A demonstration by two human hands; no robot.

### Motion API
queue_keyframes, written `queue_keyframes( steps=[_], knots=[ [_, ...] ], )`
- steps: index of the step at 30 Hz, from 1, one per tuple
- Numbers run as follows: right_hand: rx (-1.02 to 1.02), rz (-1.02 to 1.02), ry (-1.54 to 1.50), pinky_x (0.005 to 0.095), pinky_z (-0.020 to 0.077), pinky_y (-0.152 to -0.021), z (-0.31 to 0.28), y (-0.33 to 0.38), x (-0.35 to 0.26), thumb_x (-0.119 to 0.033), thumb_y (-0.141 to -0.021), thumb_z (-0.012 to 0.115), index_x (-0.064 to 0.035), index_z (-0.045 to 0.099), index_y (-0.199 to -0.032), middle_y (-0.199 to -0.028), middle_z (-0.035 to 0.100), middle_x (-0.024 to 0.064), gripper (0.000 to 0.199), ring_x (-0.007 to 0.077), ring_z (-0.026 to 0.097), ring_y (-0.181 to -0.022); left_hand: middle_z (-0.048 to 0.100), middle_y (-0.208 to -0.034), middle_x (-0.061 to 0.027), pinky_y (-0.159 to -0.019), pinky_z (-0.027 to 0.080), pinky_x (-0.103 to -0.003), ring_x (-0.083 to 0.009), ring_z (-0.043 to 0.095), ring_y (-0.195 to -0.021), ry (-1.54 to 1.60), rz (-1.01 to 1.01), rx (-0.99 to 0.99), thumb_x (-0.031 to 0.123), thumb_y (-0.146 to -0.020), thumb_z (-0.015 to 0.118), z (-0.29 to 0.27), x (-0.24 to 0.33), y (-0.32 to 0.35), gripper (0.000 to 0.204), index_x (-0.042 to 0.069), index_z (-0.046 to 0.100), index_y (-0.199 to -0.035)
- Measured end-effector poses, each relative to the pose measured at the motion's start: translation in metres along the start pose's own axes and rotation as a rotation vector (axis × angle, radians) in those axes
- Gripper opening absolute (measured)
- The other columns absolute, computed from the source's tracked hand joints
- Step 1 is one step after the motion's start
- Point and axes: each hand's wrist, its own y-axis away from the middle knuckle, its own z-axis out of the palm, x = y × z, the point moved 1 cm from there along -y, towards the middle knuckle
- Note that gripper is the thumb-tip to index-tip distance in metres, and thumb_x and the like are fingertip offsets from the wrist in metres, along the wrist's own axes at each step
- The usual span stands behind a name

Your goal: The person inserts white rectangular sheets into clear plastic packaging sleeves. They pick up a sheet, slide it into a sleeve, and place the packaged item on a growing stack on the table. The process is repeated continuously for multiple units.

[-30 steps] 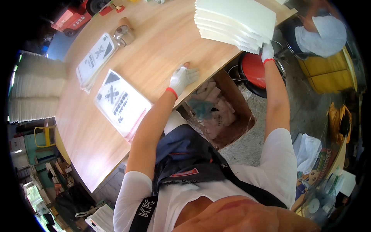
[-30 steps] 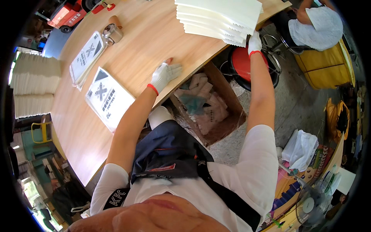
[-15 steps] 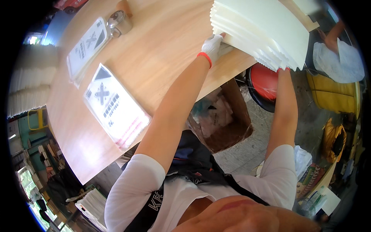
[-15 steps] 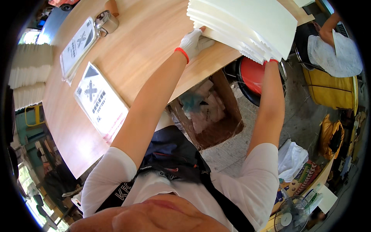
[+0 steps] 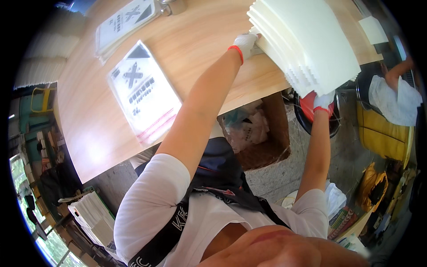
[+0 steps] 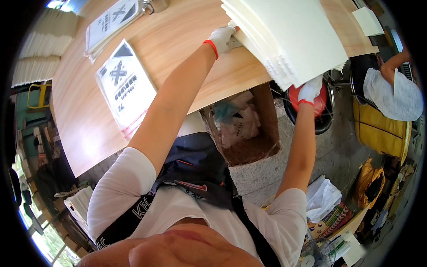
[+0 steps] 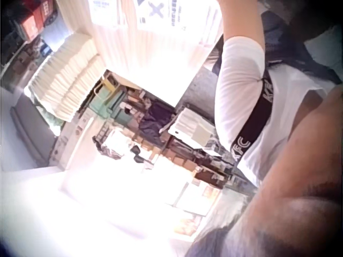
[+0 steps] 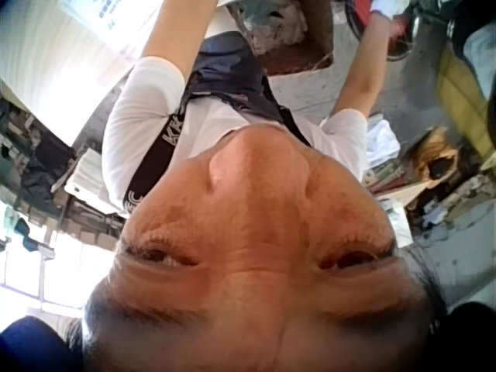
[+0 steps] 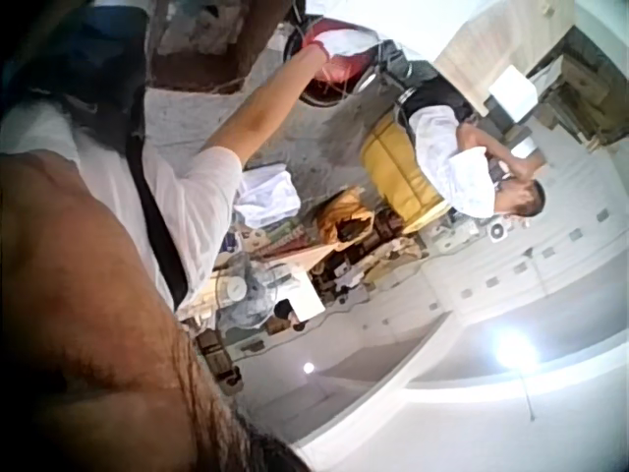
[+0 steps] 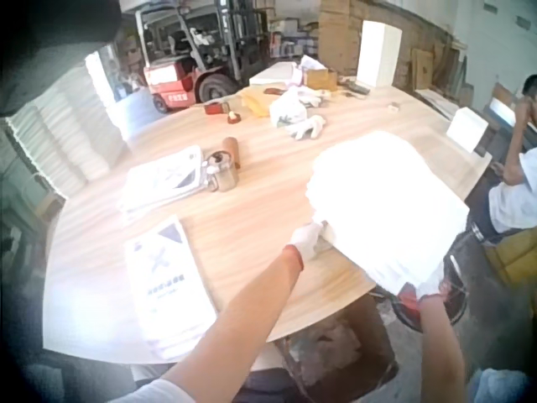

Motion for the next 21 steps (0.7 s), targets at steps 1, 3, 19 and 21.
queue_keyframes(
  steps=[1,3,19,21],
  knots=[
    [0.007,-0.001,-0.008,0.0264,0.0411,-0.087,0.002,0.012,0.002,-0.019,-0.087,0.041,0.0055,0.05,-0.12,-0.112,0.059,0.0086,0.041,0.0174,0.055,-0.099,0.055,-0.111,-0.0129,-0.084,0.055,-0.042,-0.0304,0.062,-0.097,-0.041,-0.004,0.013,0.006,-0.088,0.053,-0.012,0.003,0.005,0.027,-0.002,0.046,-0.113],
    [0.059,-0.04,0.042,0.0251,0.0398,-0.085,-0.002,0.028,0.019,-0.02,-0.087,0.041,0.006,0.046,-0.126,-0.112,0.059,0.0103,0.047,0.0155,0.054,-0.098,0.056,-0.112,-0.0122,-0.089,0.053,-0.044,-0.0292,0.061,-0.1,0.021,0.008,0.002,0.003,-0.088,0.049,-0.029,0.007,0.016,0.025,0.0,0.047,-0.112],
    [0.048,0.199,-0.165,0.025,0.0317,-0.059,0.035,0.188,0.075,-0.04,-0.094,0.044,-0.0092,0.05,-0.088,-0.073,0.04,-0.0046,0.032,0.0061,0.038,-0.065,0.058,-0.107,-0.0138,-0.087,0.048,-0.035,-0.0259,0.059,-0.099,-0.165,0.438,0.109,0.019,-0.094,0.045,-0.164,-0.047,0.189,0.03,0.002,0.051,-0.117],
    [-0.147,0.043,0.169,0.0263,0.0391,-0.062,0.024,0.235,0.107,-0.026,-0.09,0.042,-0.0049,0.055,-0.093,-0.079,0.052,0.0004,0.025,0.0095,0.047,-0.068,0.065,-0.087,-0.0113,-0.07,0.047,-0.027,-0.0141,0.06,-0.08,-0.933,0.565,0.229,0.017,-0.089,0.055,-0.166,-0.048,0.281,0.02,0.007,0.063,-0.104]
  ],
)
